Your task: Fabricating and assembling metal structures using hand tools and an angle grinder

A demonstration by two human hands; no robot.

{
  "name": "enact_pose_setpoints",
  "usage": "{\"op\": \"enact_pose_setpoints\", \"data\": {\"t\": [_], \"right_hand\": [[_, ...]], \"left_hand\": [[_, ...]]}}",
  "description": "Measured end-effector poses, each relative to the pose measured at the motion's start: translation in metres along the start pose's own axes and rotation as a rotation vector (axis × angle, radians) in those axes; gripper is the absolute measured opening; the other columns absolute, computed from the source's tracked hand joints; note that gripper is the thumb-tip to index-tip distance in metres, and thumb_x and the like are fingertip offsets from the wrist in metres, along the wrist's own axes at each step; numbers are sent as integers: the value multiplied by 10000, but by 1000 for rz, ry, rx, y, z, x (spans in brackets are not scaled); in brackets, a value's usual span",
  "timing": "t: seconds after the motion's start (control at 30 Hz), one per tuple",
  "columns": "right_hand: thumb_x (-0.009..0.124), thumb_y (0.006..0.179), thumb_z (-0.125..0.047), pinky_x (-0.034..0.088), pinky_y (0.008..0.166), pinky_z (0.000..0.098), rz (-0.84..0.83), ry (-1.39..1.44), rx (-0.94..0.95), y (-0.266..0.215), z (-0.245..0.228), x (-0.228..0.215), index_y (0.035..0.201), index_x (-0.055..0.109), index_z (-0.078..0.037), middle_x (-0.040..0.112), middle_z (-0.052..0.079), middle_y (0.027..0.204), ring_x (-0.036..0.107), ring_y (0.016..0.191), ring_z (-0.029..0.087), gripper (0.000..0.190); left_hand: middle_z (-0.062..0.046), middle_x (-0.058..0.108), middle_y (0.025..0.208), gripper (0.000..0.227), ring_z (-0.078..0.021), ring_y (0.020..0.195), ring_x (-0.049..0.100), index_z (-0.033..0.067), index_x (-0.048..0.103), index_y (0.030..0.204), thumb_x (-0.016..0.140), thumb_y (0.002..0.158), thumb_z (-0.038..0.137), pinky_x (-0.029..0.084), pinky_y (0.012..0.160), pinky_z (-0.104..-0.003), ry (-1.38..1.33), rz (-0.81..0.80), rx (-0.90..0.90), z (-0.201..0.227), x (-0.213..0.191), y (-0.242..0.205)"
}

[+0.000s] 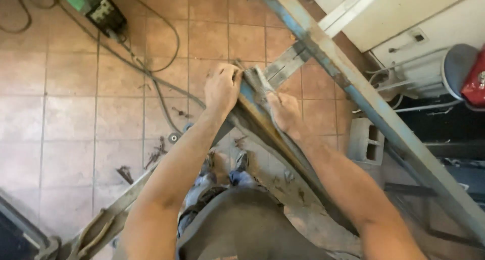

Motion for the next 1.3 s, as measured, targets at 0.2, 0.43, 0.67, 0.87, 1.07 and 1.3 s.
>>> {"op": "enact_pose_setpoints", "data": {"t": [0.2,0.43,0.67,0.87,1.07,1.3], "right_hand": [[545,820,-763,526,975,549,-315,-591,-82,-55,-173,-52,1154,574,-126,719,166,1208,674,1177,377,720],[445,949,-615,574,815,524,-387,-719,-395,19,-108,-3,815,726,-77,762,180,850,746,933,396,622],[573,956,-497,499,688,585,-259,-230,-374,2,-102,-31,745,610,58,663,305,737,670,834,513,595],[597,905,-235,361,1149,604,-275,44,-550,19,-112,-3,1534,394,-55,449,254,1517,407,1416,465,685],[493,1020,-151,385,1039,478,-279,609,-607,36,-96,10,1249,586,-37,526,165,1278,470,1219,306,272],[401,1142,-251,506,768,321,-226,883,-600,16,-130,-13,858,522,-84,581,52,779,566,812,143,350]], "left_hand": [[-19,614,1045,139,-267,1076,647,260,650,1011,597,968,381,561,914,-444,94,-79,67,0,32,27],[-23,561,997,121,-196,1056,625,196,581,965,474,969,251,457,919,-189,-489,-143,-73,11,-2,13],[-24,714,1081,401,-292,1039,715,244,667,950,474,959,595,577,852,-473,49,-245,-130,-9,29,29],[-56,609,1111,189,-333,1078,676,207,518,1013,482,1009,393,569,891,-487,27,-79,-174,0,19,14],[-119,663,1061,259,-371,1065,690,193,535,1028,414,1015,422,544,911,-530,-81,-6,-453,-16,24,15],[-155,732,885,335,-347,977,743,151,657,894,461,992,404,578,861,-470,162,122,-426,-12,32,25]]}}
Point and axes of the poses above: each hand's wrist, its own y-axis towards the middle knuckle, its own x-axis out of the palm, z = x × y, the point moved 7 cm from there along y, towards the middle knuckle
